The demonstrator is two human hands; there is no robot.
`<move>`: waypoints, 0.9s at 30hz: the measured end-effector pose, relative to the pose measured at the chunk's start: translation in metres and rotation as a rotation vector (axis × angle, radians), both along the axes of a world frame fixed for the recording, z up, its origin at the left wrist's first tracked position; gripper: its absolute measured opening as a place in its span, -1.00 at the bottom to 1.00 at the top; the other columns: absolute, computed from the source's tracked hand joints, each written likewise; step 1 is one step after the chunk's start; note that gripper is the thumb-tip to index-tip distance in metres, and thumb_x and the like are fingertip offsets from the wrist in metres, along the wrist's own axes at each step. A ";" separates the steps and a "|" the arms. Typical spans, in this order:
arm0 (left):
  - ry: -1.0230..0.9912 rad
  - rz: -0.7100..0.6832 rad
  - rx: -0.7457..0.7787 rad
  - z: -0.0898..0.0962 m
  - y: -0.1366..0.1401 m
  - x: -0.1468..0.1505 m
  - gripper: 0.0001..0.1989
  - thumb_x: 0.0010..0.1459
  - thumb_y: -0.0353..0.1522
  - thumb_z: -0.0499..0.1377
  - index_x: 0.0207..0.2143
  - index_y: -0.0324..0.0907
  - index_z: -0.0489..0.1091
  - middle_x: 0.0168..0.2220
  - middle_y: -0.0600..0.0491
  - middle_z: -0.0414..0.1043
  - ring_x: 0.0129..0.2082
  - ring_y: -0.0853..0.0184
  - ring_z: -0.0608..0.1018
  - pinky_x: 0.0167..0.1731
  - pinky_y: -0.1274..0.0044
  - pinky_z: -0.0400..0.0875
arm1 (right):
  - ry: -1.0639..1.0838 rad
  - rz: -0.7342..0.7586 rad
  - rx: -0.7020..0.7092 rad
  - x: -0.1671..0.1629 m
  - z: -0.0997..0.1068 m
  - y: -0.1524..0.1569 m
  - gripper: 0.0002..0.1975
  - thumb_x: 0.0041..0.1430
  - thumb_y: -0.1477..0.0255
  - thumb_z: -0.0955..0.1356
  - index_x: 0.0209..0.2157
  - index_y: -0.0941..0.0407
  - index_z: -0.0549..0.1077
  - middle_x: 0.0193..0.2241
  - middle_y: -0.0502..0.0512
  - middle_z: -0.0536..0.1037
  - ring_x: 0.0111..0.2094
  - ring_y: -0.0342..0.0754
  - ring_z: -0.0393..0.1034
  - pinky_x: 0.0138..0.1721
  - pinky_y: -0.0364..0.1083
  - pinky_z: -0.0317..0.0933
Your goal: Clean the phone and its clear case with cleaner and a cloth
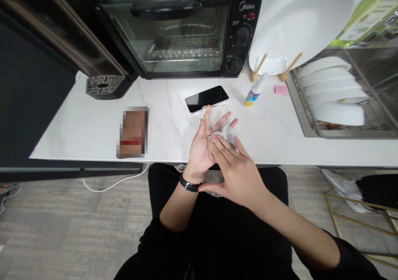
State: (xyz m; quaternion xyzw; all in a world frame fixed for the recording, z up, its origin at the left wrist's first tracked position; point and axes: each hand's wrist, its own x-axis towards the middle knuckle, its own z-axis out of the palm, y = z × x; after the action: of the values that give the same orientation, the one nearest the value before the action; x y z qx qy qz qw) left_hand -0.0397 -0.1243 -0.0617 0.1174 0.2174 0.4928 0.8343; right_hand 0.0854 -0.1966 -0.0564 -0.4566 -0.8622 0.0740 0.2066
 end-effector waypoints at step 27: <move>-0.100 0.099 -0.043 -0.005 0.001 0.012 -0.43 0.56 -0.08 -0.13 0.54 0.30 -0.11 0.55 0.21 0.11 0.55 0.16 0.16 0.54 0.16 0.08 | 0.054 -0.090 -0.010 -0.015 -0.001 0.037 0.04 0.33 -0.17 0.32 0.41 0.47 0.24 0.45 0.52 0.25 0.49 0.35 0.16 0.53 0.36 -0.06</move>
State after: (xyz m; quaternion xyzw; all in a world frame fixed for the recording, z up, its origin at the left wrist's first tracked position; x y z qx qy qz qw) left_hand -0.0279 -0.1233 -0.0671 0.0639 0.1913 0.5338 0.8212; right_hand 0.0702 -0.1599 -0.0575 -0.4937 -0.8345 0.0811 0.2309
